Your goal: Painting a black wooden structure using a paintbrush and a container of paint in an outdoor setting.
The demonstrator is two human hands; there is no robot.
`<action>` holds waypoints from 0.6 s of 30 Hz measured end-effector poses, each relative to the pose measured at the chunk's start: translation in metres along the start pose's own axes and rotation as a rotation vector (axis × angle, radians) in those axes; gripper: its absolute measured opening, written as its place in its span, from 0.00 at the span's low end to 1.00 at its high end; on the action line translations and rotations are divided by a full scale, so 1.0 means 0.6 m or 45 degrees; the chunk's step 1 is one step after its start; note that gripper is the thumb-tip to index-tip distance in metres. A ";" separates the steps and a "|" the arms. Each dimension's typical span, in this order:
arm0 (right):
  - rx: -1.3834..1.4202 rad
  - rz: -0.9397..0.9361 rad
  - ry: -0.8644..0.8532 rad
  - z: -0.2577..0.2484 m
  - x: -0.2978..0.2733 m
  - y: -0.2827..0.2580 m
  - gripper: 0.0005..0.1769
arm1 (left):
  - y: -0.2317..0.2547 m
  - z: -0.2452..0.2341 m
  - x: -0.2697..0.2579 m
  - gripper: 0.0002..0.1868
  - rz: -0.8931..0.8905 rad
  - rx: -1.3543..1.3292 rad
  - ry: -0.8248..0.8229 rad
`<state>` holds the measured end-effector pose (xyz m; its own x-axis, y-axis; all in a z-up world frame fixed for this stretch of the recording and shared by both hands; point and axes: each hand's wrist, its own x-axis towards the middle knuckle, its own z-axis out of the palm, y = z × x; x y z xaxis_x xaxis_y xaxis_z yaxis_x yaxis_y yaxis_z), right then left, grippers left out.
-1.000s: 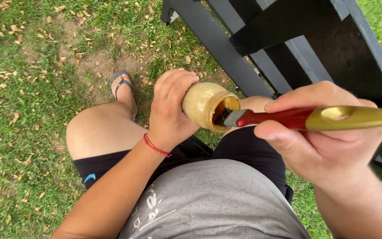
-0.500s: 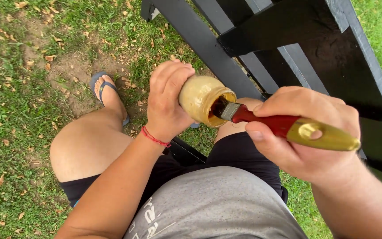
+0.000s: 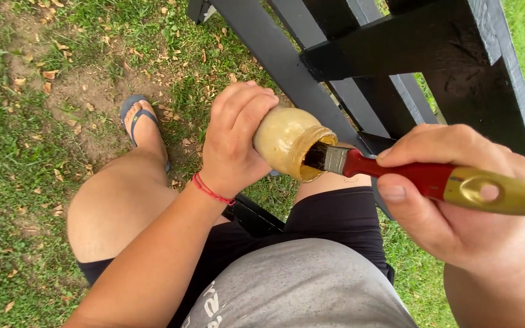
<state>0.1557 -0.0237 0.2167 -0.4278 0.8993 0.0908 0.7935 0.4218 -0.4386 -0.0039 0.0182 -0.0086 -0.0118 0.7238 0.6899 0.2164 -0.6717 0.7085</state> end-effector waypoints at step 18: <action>-0.369 -0.229 -0.730 -0.055 0.049 0.014 0.12 | -0.033 0.002 -0.010 0.20 -0.033 0.033 -0.013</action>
<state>0.1638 0.0100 0.2453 -0.6632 0.6420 -0.3848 0.7384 0.6454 -0.1958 -0.0068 0.0273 -0.0269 -0.0076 0.7428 0.6694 0.2414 -0.6483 0.7221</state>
